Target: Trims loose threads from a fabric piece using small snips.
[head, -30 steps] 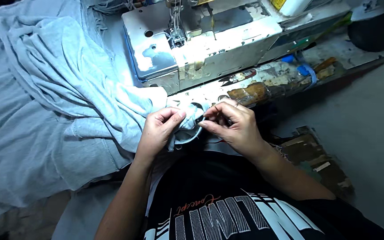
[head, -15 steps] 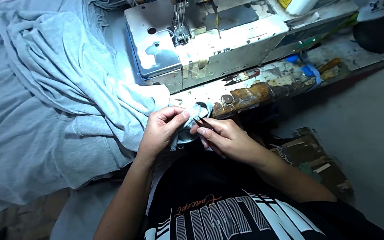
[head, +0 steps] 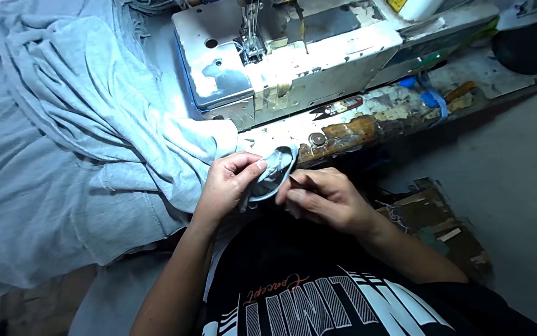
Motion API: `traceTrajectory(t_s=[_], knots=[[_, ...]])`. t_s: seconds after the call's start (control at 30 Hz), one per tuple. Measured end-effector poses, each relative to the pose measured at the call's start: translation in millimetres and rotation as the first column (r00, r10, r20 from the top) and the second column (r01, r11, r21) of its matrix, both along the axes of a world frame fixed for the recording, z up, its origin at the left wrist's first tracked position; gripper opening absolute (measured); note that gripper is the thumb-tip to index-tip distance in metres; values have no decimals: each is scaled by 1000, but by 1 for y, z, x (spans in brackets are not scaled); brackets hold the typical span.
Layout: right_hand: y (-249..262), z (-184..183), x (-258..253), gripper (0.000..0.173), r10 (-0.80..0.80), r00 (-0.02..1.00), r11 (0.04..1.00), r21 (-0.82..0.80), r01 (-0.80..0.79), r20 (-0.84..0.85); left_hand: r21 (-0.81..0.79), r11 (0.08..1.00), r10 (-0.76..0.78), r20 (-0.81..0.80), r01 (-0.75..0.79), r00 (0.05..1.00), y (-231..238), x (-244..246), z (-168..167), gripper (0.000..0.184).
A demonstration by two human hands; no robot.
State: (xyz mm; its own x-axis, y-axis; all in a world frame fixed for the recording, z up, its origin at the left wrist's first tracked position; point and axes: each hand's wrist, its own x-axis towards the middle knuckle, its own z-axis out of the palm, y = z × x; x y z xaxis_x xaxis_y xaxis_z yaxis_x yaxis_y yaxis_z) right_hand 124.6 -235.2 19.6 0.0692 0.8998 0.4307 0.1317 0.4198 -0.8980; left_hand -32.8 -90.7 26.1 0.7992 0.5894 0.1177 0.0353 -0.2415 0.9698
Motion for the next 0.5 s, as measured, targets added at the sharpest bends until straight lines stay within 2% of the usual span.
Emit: traceTrajectory(t_s=[0.03,0.1,0.17,0.23,0.33,0.4,0.5], knots=[[0,1,0,21,-40,999,997,65,39,12,-11,1000,7,-1,-7,1000,0,0,0,15],[4,-1,-1,11,-275,954,957,128,260,119,-38,999,19,1,-19,1000,-1,-1,2,15],[11,-7,-2,17,-472,842,882,163,443,263,-55,998,24,5,-24,1000,-1,1,3,14],[17,-11,-6,18,-563,734,825,215,522,379,-50,998,27,14,-27,1000,-2,1,2,12],[25,-13,-11,10,-621,627,780,295,551,470,-6,999,39,27,-39,999,-5,3,1,11],[27,-12,-10,9,-610,633,788,279,549,476,25,999,46,29,-46,999,-6,4,-1,11],[23,-8,-6,5,-500,805,865,127,486,320,31,998,54,4,-55,999,-6,3,-1,13]])
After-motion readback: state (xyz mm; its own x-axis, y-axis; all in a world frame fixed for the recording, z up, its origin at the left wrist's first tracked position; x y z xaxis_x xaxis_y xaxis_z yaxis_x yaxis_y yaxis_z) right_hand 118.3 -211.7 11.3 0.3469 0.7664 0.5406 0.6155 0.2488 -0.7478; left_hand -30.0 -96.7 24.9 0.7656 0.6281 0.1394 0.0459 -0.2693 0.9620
